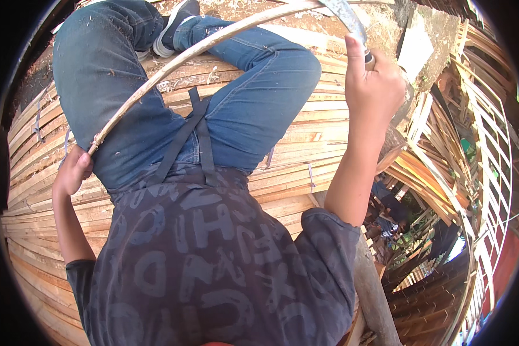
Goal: The person sits on a wooden floor and uses a curved knife to shave thin strips from a long piece of wood held between their legs. They repeatedly pull the knife along the wood to remove bark and smooth the surface, creating a pile of wood shavings.
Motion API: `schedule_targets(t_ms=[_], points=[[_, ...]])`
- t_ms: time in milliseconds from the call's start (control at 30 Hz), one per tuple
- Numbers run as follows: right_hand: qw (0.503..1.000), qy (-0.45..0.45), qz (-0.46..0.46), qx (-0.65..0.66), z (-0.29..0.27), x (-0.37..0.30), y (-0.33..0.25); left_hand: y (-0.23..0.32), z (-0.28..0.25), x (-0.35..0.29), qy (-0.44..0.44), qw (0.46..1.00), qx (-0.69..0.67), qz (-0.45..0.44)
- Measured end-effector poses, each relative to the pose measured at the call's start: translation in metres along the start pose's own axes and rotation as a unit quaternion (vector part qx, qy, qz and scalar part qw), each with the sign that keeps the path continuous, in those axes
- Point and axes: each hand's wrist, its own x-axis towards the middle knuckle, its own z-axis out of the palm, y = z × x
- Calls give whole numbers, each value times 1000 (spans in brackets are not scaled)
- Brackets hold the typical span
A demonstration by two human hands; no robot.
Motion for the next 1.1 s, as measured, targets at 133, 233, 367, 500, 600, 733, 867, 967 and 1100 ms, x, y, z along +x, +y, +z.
schedule_targets(t_ms=[133, 233, 367, 500, 600, 733, 867, 967, 1100], points=[[997, -40, -36, -51, -5, 7, 12, -21, 0, 2, -26, 999, -16, -20], [998, -42, 13, -38, 2, 13, 32, -4, -5, 6, -44, 998, -28, -32], [997, -14, -62, -41, -24, -14, 1, -5, -11, 12, -71, 997, -3, 14], [994, -26, 50, -97, -26, 20, 22, -4, 8, 3, 37, 999, -31, 16], [964, 4, 230, -137, -44, 48, 84, -9, 7, 1, 31, 999, -16, 11], [991, 48, 127, 17, -40, 28, 77, -5, 6, 1, 42, 999, -18, 8], [992, 4, 49, 112, -27, -1, 33, -9, 1, 7, -17, 999, -27, 14], [999, 6, 8, 37, -16, -10, 4, -16, -2, 9, -34, 999, -11, -16], [995, -36, 41, -88, -2, 18, 38, 7, 4, 1, -19, 997, -60, -36]])
